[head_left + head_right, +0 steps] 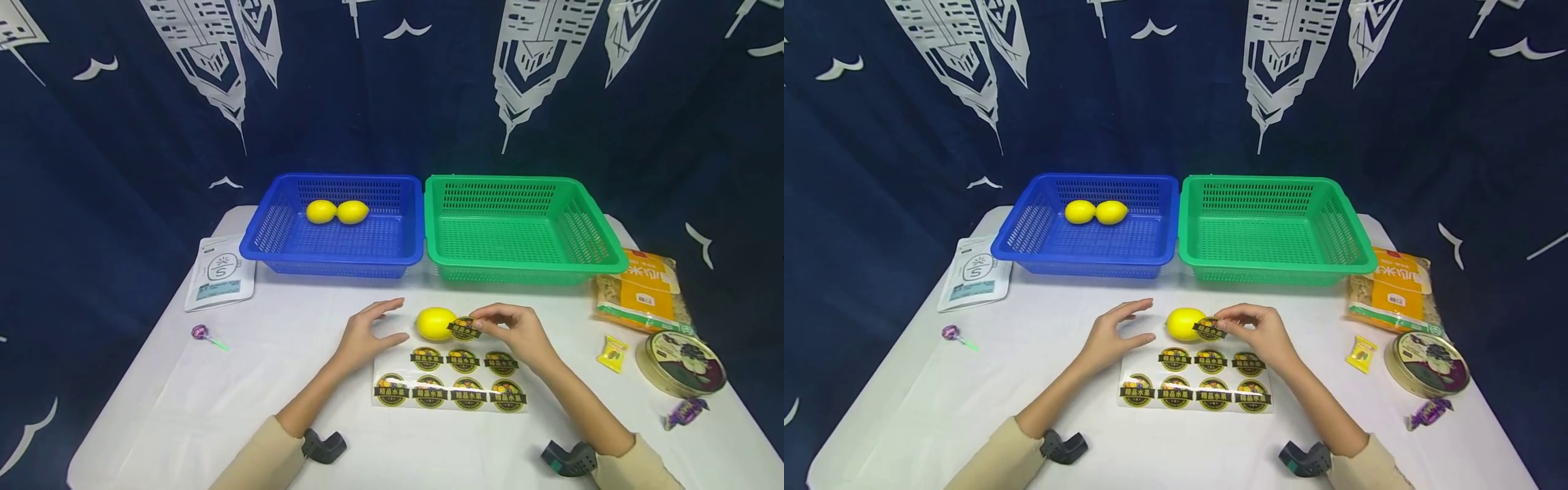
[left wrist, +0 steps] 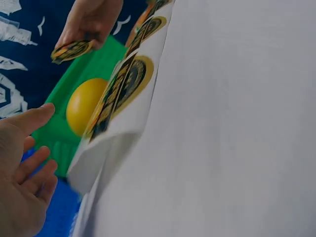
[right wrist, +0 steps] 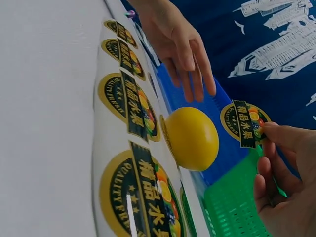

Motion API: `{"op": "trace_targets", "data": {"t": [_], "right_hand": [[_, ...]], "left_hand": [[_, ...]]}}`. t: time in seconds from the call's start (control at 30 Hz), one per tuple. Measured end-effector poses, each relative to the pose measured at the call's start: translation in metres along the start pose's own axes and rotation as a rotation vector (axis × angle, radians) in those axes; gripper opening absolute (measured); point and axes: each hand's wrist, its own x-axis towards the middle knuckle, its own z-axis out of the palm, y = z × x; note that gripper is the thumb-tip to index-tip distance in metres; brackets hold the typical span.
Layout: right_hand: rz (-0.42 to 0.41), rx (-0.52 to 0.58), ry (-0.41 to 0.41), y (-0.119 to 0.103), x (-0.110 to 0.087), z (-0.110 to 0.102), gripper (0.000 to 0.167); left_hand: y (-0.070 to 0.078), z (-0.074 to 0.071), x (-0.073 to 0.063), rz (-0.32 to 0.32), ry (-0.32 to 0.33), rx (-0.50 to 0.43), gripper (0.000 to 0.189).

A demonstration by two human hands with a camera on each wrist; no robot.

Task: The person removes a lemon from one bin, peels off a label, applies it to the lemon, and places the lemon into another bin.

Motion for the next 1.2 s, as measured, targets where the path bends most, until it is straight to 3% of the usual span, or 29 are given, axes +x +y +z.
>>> {"op": "trace_targets", "data": {"t": [0.2,0.37,0.5,0.77,1.2], "right_hand": [[0.081,0.023,-0.073,0.006,0.012,0.004,0.021],[0.127,0.003,-0.106,0.006,0.021,0.013,0.022],[0.136,0.001,-0.128,0.004,0.027,0.019,0.022],[0.111,-0.022,-0.109,0.006,0.036,0.026,0.022],[0.086,-0.062,-0.039,0.015,0.039,0.033,0.017]], "left_hand": [[-0.011,0.029,0.017,-0.009,-0.093,-0.073,0.071],[-0.017,0.04,0.02,-0.019,-0.122,-0.056,0.074],[-0.019,0.044,0.023,-0.022,-0.124,-0.045,0.07],[-0.016,0.045,0.025,-0.038,-0.14,-0.148,0.065],[-0.02,0.047,0.025,-0.053,-0.138,-0.158,0.065]]}}
